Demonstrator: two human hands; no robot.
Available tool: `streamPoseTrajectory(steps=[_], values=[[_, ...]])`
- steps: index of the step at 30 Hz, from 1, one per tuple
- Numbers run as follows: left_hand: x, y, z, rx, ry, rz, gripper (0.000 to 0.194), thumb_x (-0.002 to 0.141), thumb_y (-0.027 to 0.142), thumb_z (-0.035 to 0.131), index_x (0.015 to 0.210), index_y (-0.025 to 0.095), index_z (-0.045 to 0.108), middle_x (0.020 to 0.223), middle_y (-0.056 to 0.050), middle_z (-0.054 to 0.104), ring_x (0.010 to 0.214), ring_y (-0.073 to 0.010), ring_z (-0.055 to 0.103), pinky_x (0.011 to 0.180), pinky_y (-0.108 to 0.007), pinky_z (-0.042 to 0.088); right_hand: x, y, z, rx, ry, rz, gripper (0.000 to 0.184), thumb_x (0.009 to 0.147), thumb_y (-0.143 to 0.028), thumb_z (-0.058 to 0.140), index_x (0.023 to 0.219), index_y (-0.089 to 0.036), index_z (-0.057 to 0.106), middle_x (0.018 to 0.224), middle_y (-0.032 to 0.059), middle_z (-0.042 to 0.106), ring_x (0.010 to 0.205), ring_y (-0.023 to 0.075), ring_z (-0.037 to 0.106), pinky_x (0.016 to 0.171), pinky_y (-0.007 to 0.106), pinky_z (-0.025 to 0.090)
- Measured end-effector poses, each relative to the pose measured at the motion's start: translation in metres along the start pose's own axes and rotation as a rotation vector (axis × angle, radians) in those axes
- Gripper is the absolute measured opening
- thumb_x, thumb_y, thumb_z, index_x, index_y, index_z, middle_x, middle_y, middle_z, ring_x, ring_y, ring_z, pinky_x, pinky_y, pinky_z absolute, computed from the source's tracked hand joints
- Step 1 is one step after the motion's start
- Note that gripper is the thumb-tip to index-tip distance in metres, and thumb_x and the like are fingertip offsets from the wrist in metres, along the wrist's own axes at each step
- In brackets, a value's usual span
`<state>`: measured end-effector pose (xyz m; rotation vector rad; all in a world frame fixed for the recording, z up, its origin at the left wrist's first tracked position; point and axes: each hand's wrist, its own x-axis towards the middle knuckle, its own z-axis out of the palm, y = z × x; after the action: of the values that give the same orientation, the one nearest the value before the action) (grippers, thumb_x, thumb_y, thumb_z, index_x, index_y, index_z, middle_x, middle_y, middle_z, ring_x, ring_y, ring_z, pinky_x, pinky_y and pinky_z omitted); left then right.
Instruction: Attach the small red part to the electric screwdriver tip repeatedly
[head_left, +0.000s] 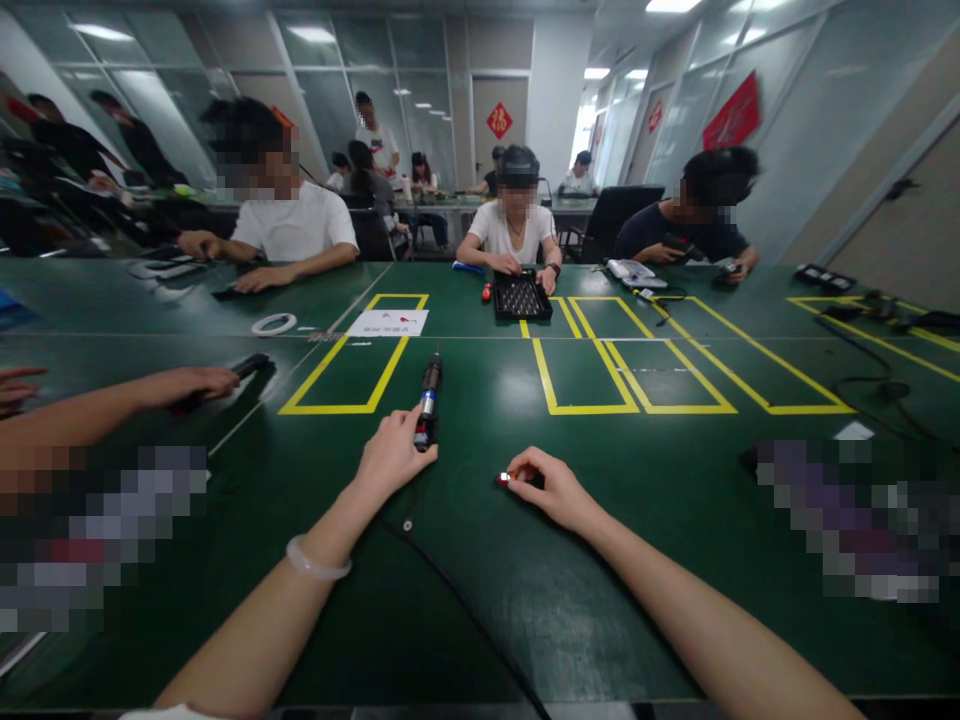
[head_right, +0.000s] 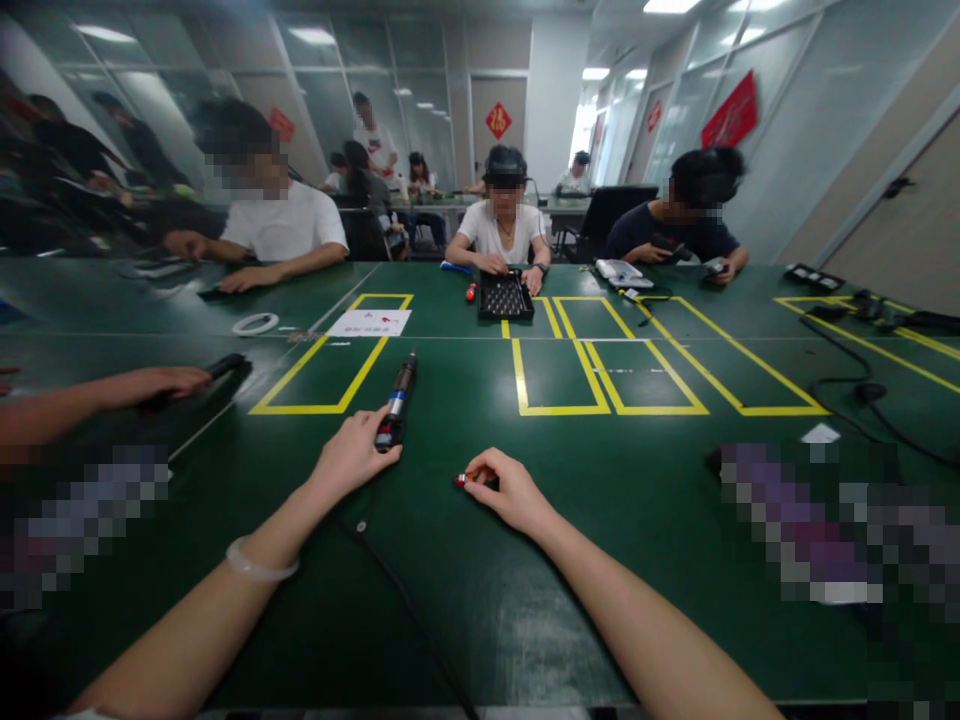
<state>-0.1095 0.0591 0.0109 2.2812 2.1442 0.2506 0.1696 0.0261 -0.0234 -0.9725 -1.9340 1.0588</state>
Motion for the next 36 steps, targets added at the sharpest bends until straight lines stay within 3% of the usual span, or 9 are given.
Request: streamPoseTrajectory(steps=[5,10,24,31,36], values=[[-0.026,0.058,0.004,-0.038,0.03,0.227,0.063,0.079,0.04,0.055,0.136,0.019,0.039,0.118,-0.012,0.052,0.105,-0.0261,0.05,0.084,-0.036,0.046,0.001,-0.002,-0.001,-0.044,0.05,0.009,0.009,0.084,-0.023,0.061,0.09,-0.017,0.06,0.079,0.0002,0.06,0.07,0.0127,0.057,0.068,0.025,0.045],[-0.043,0.086,0.007,-0.074,0.027,0.321,0.064,0.079,0.038,0.054,0.138,0.019,0.037,0.119,-0.012,0.051,0.105,-0.0261,0.05,0.088,-0.037,0.046,0.0,0.001,-0.003,-0.115,0.055,-0.022,0.006,0.083,-0.019,0.061,0.088,-0.017,0.058,0.08,0.0004,0.06,0.071,0.0133,0.057,0.067,0.025,0.045],[-0.044,0.085,0.012,-0.102,0.037,0.356,0.066,0.08,0.038,0.054,0.14,0.02,0.035,0.119,-0.012,0.05,0.105,-0.0259,0.05,0.089,-0.038,0.045,0.003,0.005,-0.001,-0.093,0.082,-0.017,0.008,0.085,-0.022,0.059,0.091,-0.017,0.059,0.075,-0.0013,0.057,0.069,0.0129,0.055,0.065,0.024,0.043],[-0.046,0.086,0.012,-0.094,0.042,0.378,0.065,0.08,0.038,0.053,0.14,0.019,0.036,0.121,-0.013,0.05,0.106,-0.0264,0.049,0.089,-0.039,0.044,0.005,0.004,0.005,-0.227,0.082,-0.075,0.007,0.081,-0.016,0.064,0.086,-0.018,0.059,0.084,0.0012,0.056,0.074,0.0143,0.055,0.069,0.026,0.044],[-0.047,0.087,0.012,-0.082,0.044,0.367,0.065,0.08,0.038,0.053,0.141,0.022,0.036,0.12,-0.011,0.051,0.105,-0.0261,0.049,0.089,-0.039,0.043,0.005,0.006,0.007,-0.21,0.072,-0.071,0.014,0.081,-0.013,0.063,0.092,-0.019,0.058,0.083,0.0003,0.058,0.073,0.0139,0.057,0.069,0.026,0.046]])
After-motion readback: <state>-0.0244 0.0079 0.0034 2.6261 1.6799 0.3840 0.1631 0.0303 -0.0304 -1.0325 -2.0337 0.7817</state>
